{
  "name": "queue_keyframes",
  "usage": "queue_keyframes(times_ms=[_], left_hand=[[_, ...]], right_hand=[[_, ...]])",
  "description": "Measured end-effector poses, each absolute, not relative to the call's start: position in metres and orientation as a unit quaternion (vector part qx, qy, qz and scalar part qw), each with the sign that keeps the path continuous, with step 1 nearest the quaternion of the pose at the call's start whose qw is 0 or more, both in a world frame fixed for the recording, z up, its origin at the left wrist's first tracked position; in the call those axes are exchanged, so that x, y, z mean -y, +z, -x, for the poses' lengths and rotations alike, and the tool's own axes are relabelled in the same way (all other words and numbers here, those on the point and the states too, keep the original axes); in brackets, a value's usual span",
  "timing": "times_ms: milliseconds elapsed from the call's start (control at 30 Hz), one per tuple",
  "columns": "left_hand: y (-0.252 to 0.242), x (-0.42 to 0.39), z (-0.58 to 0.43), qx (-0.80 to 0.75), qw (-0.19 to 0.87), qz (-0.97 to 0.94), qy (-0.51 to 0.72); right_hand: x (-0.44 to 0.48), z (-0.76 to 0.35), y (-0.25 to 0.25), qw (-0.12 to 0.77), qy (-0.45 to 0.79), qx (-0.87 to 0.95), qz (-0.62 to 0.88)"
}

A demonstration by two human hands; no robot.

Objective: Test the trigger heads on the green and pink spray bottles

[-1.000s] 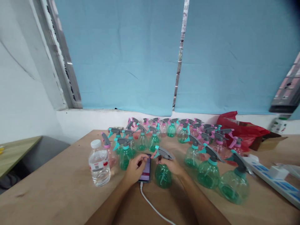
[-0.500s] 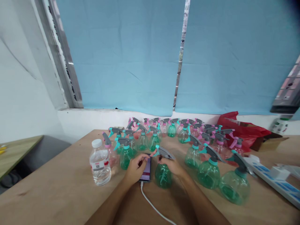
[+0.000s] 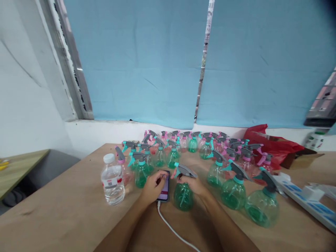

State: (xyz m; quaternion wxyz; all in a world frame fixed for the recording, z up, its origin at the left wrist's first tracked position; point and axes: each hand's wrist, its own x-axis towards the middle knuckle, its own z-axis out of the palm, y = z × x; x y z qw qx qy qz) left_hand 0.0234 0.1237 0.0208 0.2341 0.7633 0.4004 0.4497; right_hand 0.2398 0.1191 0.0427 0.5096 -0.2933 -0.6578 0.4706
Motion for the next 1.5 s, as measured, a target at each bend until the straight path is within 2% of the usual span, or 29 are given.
queue_keyframes(times_ms=[333,900,1200,1367,1500], left_hand=[[0.026,-0.117,-0.028,-0.39,0.303,-0.728,0.477],[0.028,-0.122,-0.023,-0.44,0.269,-0.682,0.519],[0.029,-0.121,-0.026,-0.445,0.268,-0.699,0.491],[0.03,-0.118,-0.026,-0.443,0.26,-0.71,0.481],[0.029,-0.117,-0.026,-0.439,0.255,-0.723,0.468]], right_hand=[[-0.118,-0.238,0.04,0.525,0.461,0.658,0.28],[-0.123,-0.241,0.037,0.522,0.463,0.663,0.272],[-0.109,-0.236,0.052,0.526,0.473,0.641,0.297],[-0.112,-0.232,0.045,0.549,0.425,0.651,0.309],[-0.122,-0.229,0.032,0.61,0.302,0.631,0.372]])
